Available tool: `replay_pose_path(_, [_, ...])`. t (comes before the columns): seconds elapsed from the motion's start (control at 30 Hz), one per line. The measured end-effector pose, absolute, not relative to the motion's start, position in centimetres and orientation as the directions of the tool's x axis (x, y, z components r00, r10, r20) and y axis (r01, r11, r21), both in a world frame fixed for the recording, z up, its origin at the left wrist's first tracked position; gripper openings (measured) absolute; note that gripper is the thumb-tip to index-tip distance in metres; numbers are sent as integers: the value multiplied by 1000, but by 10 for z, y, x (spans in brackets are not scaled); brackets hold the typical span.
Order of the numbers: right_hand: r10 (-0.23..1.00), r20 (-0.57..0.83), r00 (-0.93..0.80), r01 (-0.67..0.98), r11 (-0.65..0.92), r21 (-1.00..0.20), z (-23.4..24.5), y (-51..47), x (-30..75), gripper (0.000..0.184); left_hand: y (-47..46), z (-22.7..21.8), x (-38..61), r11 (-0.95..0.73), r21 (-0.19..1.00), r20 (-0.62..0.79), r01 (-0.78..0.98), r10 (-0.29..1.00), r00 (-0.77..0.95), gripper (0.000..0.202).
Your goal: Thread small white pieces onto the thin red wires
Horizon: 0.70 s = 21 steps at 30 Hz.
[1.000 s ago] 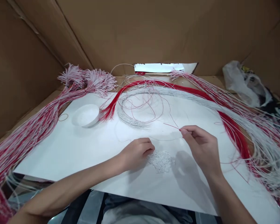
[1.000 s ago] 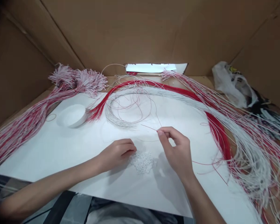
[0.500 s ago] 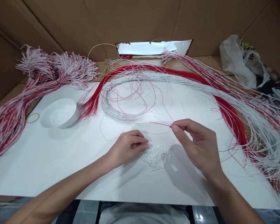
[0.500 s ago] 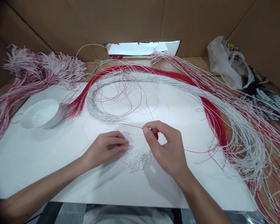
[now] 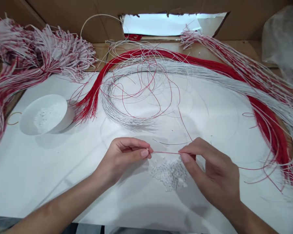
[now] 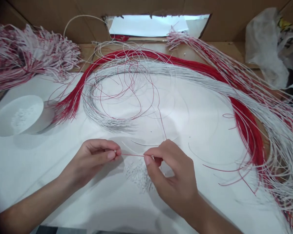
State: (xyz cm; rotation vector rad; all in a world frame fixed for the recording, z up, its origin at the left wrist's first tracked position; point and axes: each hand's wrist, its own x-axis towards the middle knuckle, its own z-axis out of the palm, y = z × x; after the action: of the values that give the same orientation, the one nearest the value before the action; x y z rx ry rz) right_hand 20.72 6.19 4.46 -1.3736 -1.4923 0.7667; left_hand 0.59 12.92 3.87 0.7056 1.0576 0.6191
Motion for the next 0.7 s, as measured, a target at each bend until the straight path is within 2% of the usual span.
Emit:
replay_pose_path(0.17, [935,355,16,429,314,-847,44,57,206,22,127,43,6,680,714,-563,-165,698,442,14])
replay_pose_path(0.37, [922,387,-20,495,345,-797,51,62,203,15,126,42,4,716,674,-560,-183,656,505,11])
replay_pose_path(0.7, [924,377,-63,550,347,-759,53,63,205,12,125,39,4,670,723,-511,-171,684,520,16])
